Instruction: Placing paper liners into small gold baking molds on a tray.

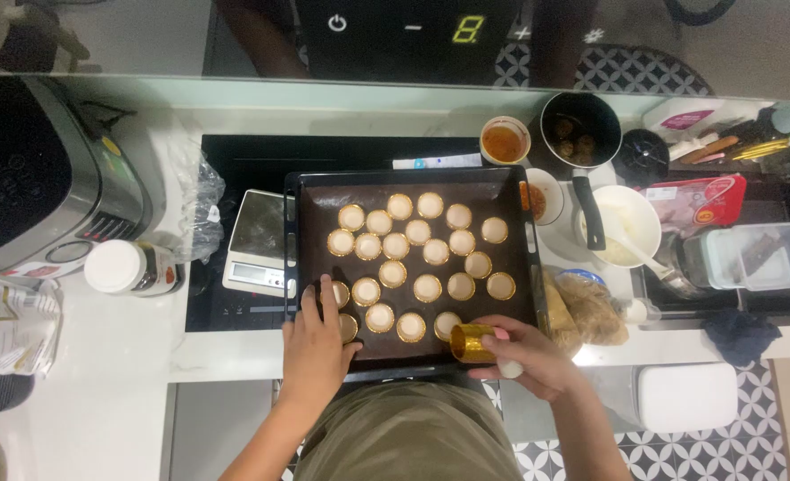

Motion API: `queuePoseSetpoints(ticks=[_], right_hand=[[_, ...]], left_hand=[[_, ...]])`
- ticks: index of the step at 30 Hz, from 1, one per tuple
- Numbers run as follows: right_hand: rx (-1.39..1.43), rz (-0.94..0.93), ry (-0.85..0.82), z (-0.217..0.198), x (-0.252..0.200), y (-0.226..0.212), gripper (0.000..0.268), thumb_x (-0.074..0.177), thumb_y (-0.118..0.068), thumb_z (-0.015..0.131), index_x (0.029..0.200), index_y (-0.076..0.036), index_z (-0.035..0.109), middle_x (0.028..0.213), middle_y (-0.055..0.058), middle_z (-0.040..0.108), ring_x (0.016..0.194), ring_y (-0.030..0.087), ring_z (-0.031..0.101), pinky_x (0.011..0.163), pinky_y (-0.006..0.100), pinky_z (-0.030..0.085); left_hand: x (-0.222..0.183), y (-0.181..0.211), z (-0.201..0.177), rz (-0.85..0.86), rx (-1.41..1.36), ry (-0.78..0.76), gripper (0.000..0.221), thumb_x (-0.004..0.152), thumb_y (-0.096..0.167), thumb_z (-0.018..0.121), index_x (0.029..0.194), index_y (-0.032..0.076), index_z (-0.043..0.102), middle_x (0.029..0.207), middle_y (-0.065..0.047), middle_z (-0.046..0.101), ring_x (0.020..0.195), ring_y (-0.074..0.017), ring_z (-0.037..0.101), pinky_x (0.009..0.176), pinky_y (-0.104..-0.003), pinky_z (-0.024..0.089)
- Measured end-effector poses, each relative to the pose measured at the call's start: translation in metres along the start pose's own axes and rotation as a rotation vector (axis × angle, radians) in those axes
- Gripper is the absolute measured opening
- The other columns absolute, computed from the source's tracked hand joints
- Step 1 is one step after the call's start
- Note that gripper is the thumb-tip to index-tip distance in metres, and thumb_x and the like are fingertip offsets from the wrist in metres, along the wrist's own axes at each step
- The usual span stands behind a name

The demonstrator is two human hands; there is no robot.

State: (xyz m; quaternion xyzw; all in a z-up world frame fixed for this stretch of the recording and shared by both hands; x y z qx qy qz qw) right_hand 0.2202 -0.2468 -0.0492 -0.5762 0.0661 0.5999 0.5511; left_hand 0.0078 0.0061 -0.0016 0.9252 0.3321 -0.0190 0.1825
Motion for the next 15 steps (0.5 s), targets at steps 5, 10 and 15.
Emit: queuePoseSetpoints(ticks=[5, 10, 15], right_hand=[[0.083, 0.030, -0.092, 0.026, 0.005, -0.007, 0.062, 0.084, -0.022, 0.073, 0.139, -0.001, 0.049, 0.127, 0.019, 0.064, 0.107, 0.040, 0.073, 0.089, 0.052, 0.063], [0.142, 0.030, -0.183, 0.054, 0.016, -0.013, 0.062, 0.087, -0.025, 0.072, 0.140, -0.002, 0.050, 0.127, 0.020, 0.064, 0.107, 0.041, 0.073, 0.092, 0.051, 0.062], [0.121, -0.032, -0.280, 0.066, 0.036, -0.023, 0.059, 0.092, -0.027, 0.069, 0.142, -0.002, 0.051, 0.130, 0.015, 0.065, 0.112, 0.038, 0.071, 0.095, 0.051, 0.059]], left_hand=[[0.010, 0.008, 0.013, -0.140, -0.177, -0.116, 0.130, 0.065, 0.027, 0.094, 0.158, 0.002, 0.007, 0.148, -0.030, 0.029, 0.109, -0.0448, 0.063, 0.085, -0.042, 0.056], [0.024, 0.013, 0.023, -0.199, -0.279, -0.054, 0.144, 0.059, 0.025, 0.098, 0.161, 0.005, -0.003, 0.149, -0.033, 0.022, 0.111, -0.0481, 0.062, 0.087, -0.042, 0.057], [0.043, 0.019, 0.015, -0.281, -0.322, -0.082, 0.140, 0.063, 0.022, 0.097, 0.158, 0.006, -0.004, 0.152, -0.028, 0.023, 0.110, -0.0449, 0.064, 0.085, -0.042, 0.058]])
Point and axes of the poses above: each hand's wrist, its own x-axis towards the middle knuckle, its own z-axis out of the palm, y = z × x, the point moved 1 cm from there along x, towards the middle knuckle
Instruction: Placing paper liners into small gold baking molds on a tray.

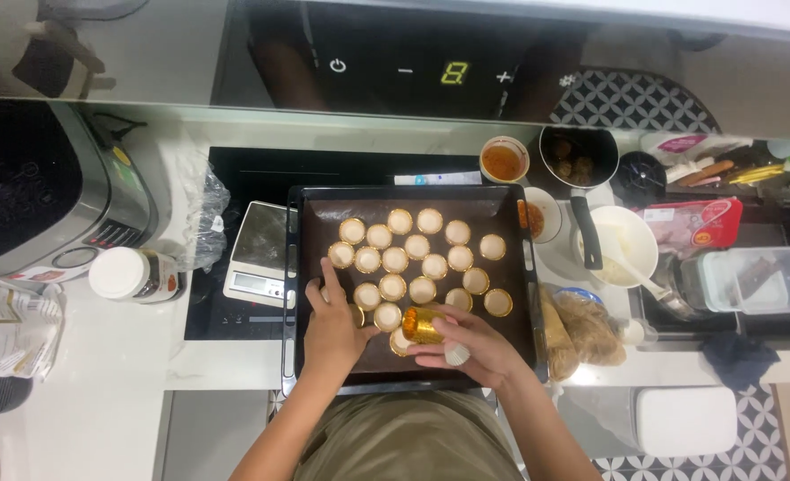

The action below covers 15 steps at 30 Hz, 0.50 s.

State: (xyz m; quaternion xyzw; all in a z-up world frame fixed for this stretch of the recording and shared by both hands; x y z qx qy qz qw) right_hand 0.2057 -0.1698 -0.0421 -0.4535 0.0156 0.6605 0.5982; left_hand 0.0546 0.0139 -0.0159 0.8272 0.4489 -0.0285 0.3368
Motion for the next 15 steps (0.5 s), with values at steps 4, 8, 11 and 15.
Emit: queuePoseSetpoints(ticks=[4, 8, 11, 15], right_hand=[[-0.004, 0.021, 0.023, 0.004, 0.016, -0.011, 0.059, 0.090, -0.027, 0.069, 0.141, -0.003, 0.051, 0.131, 0.012, 0.065, 0.112, 0.039, 0.071, 0.096, 0.051, 0.060], [-0.036, 0.011, 0.007, -0.001, 0.034, -0.019, 0.064, 0.091, -0.028, 0.068, 0.145, -0.001, 0.045, 0.134, 0.016, 0.062, 0.113, 0.040, 0.070, 0.097, 0.052, 0.059], [-0.038, 0.031, 0.098, 0.002, 0.043, -0.027, 0.070, 0.090, -0.026, 0.068, 0.149, -0.005, 0.035, 0.140, 0.014, 0.057, 0.115, 0.043, 0.070, 0.098, 0.054, 0.058], [-0.010, 0.044, 0.124, -0.006, 0.052, -0.033, 0.076, 0.091, -0.025, 0.069, 0.154, -0.005, 0.031, 0.139, 0.021, 0.052, 0.114, 0.046, 0.069, 0.098, 0.056, 0.059]], left_hand=[[0.019, 0.000, 0.000, 0.036, -0.014, 0.059, 0.140, 0.060, 0.019, 0.097, 0.158, 0.006, -0.001, 0.150, -0.030, 0.026, 0.111, -0.0453, 0.064, 0.086, -0.042, 0.058], [0.036, 0.006, -0.006, 0.061, 0.035, 0.048, 0.139, 0.059, 0.016, 0.098, 0.159, 0.008, 0.001, 0.148, -0.029, 0.030, 0.115, -0.0470, 0.060, 0.090, -0.045, 0.056], [0.048, 0.008, -0.010, 0.075, 0.041, 0.045, 0.139, 0.059, 0.014, 0.098, 0.159, 0.009, 0.002, 0.148, -0.028, 0.031, 0.118, -0.0473, 0.058, 0.093, -0.046, 0.054], [0.042, 0.025, -0.035, 0.073, 0.061, 0.014, 0.141, 0.056, 0.012, 0.099, 0.162, 0.012, 0.006, 0.152, -0.028, 0.026, 0.120, -0.0478, 0.054, 0.093, -0.046, 0.052]])
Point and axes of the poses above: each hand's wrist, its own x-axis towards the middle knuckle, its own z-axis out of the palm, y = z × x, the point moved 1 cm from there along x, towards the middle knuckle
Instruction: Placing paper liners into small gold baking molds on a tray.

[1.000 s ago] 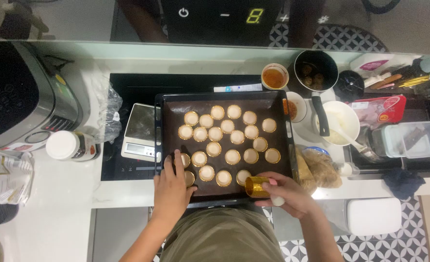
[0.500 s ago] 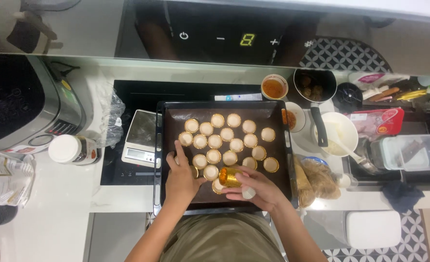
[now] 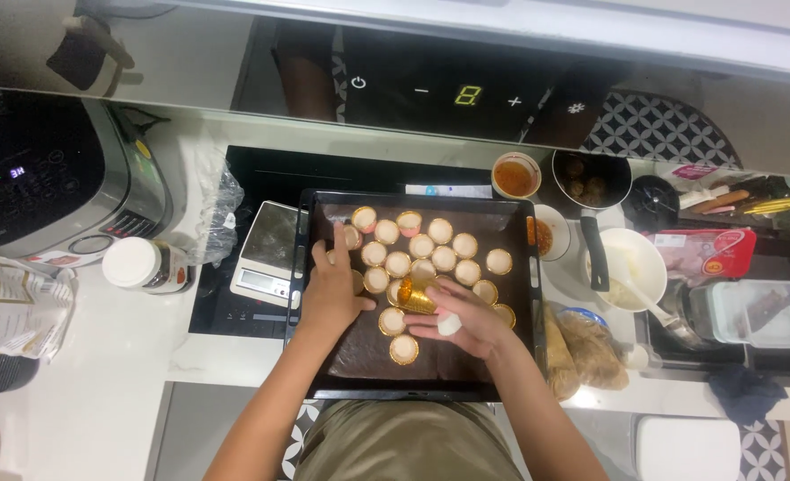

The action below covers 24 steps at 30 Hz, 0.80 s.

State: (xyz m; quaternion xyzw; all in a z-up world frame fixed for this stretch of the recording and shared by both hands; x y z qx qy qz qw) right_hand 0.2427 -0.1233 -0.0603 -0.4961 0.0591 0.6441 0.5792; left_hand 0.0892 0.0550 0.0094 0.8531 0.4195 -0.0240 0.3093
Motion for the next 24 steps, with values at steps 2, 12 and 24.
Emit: queuePoseSetpoints(ticks=[2, 12, 24], right_hand=[[-0.027, 0.001, -0.051, -0.002, -0.015, -0.004, 0.075, 0.090, -0.026, 0.068, 0.153, -0.008, 0.032, 0.142, 0.017, 0.053, 0.114, 0.045, 0.069, 0.096, 0.054, 0.059], [-0.016, -0.166, -0.056, -0.064, -0.072, 0.004, 0.061, 0.090, -0.025, 0.069, 0.143, -0.005, 0.050, 0.128, 0.019, 0.064, 0.104, 0.036, 0.071, 0.089, 0.050, 0.059], [-0.012, -0.229, -0.027, -0.084, -0.090, 0.015, 0.060, 0.087, -0.026, 0.071, 0.140, -0.006, 0.052, 0.125, 0.015, 0.064, 0.100, 0.031, 0.072, 0.086, 0.046, 0.060]], left_hand=[[-0.016, -0.002, -0.001, 0.074, -0.003, 0.069, 0.124, 0.058, 0.012, 0.097, 0.155, 0.007, 0.019, 0.143, -0.027, 0.035, 0.117, -0.0467, 0.056, 0.089, -0.047, 0.053], [-0.083, -0.042, 0.087, 0.741, 0.064, -0.087, 0.029, 0.079, 0.009, 0.071, 0.107, 0.004, 0.066, 0.106, -0.014, 0.058, 0.100, -0.0357, 0.062, 0.084, -0.049, 0.049], [-0.046, -0.019, 0.022, 0.551, 0.058, 0.223, 0.035, 0.081, 0.026, 0.078, 0.106, 0.005, 0.067, 0.098, -0.012, 0.061, 0.092, -0.0343, 0.061, 0.077, -0.047, 0.049]])
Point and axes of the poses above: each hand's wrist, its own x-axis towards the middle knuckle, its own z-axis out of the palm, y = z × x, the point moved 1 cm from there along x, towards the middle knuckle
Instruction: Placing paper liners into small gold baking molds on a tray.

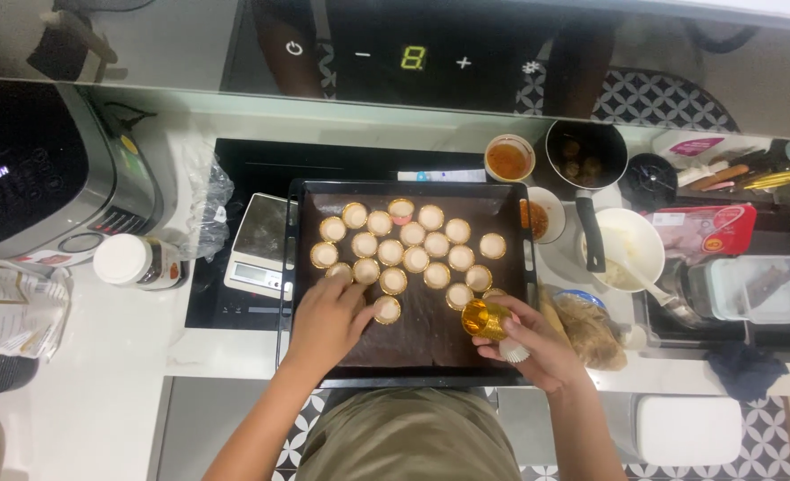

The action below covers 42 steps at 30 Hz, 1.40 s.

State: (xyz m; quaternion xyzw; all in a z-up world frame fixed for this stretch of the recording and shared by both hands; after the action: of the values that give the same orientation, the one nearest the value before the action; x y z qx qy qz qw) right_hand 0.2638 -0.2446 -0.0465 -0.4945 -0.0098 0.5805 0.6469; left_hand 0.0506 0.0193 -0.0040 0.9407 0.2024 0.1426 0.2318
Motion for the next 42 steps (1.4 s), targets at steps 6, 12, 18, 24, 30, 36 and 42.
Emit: queuePoseSetpoints(ticks=[6, 12, 18, 24, 30, 36, 42], right_hand=[[0.007, -0.042, -0.041, 0.006, 0.004, -0.002, 0.059, 0.089, -0.026, 0.072, 0.140, -0.004, 0.053, 0.123, 0.017, 0.067, 0.100, 0.030, 0.071, 0.084, 0.044, 0.060], [0.003, -0.071, -0.028, 0.005, -0.002, -0.002, 0.056, 0.087, -0.023, 0.073, 0.136, -0.003, 0.055, 0.120, 0.015, 0.068, 0.098, 0.029, 0.073, 0.084, 0.044, 0.061], [0.049, -0.107, -0.054, 0.007, -0.002, 0.000, 0.059, 0.087, -0.023, 0.075, 0.138, -0.003, 0.054, 0.120, 0.015, 0.068, 0.094, 0.026, 0.073, 0.081, 0.041, 0.061], [0.047, -0.113, -0.080, 0.010, 0.002, -0.002, 0.059, 0.087, -0.022, 0.075, 0.139, -0.004, 0.054, 0.118, 0.014, 0.069, 0.092, 0.025, 0.073, 0.080, 0.040, 0.061], [0.056, -0.133, -0.069, 0.020, 0.005, 0.000, 0.056, 0.088, -0.020, 0.075, 0.137, -0.003, 0.055, 0.117, 0.013, 0.069, 0.092, 0.024, 0.072, 0.080, 0.039, 0.060], [-0.046, -0.186, -0.116, 0.045, 0.017, 0.001, 0.050, 0.086, -0.012, 0.075, 0.133, -0.003, 0.060, 0.117, 0.011, 0.070, 0.098, 0.021, 0.070, 0.080, 0.035, 0.059], [-0.260, -0.142, -0.203, 0.065, 0.019, 0.010, 0.051, 0.082, -0.008, 0.081, 0.130, -0.002, 0.063, 0.110, 0.006, 0.068, 0.097, 0.015, 0.066, 0.081, 0.031, 0.058]], left_hand=[[0.051, 0.017, 0.057, 0.212, -0.063, 0.080, 0.025, 0.090, 0.020, 0.074, 0.114, 0.011, 0.071, 0.091, -0.011, 0.057, 0.088, -0.0310, 0.060, 0.074, -0.045, 0.047], [0.061, 0.019, 0.065, 0.156, 0.013, 0.091, 0.019, 0.089, 0.026, 0.072, 0.103, 0.012, 0.071, 0.092, -0.012, 0.057, 0.090, -0.0332, 0.060, 0.073, -0.046, 0.047], [0.106, 0.010, 0.045, 0.010, -0.002, 0.168, 0.018, 0.093, 0.015, 0.068, 0.109, 0.009, 0.074, 0.092, -0.016, 0.055, 0.086, -0.0352, 0.058, 0.074, -0.049, 0.047], [0.119, -0.022, 0.075, 0.132, 0.194, 0.062, 0.028, 0.071, 0.002, 0.068, 0.096, 0.013, 0.076, 0.094, -0.012, 0.057, 0.093, -0.0339, 0.060, 0.077, -0.047, 0.049], [0.097, 0.009, 0.051, 0.094, -0.096, 0.161, 0.031, 0.082, 0.009, 0.071, 0.113, 0.006, 0.074, 0.091, -0.012, 0.061, 0.085, -0.0285, 0.062, 0.073, -0.041, 0.050], [0.046, 0.074, 0.016, -0.208, -0.855, -0.149, 0.022, 0.085, 0.010, 0.077, 0.106, 0.006, 0.072, 0.085, 0.000, 0.065, 0.074, -0.0073, 0.061, 0.063, -0.023, 0.049], [-0.004, 0.049, 0.032, -0.410, -0.842, -0.025, 0.012, 0.083, 0.005, 0.079, 0.094, 0.003, 0.075, 0.078, -0.001, 0.071, 0.070, -0.0071, 0.064, 0.065, -0.024, 0.053]])
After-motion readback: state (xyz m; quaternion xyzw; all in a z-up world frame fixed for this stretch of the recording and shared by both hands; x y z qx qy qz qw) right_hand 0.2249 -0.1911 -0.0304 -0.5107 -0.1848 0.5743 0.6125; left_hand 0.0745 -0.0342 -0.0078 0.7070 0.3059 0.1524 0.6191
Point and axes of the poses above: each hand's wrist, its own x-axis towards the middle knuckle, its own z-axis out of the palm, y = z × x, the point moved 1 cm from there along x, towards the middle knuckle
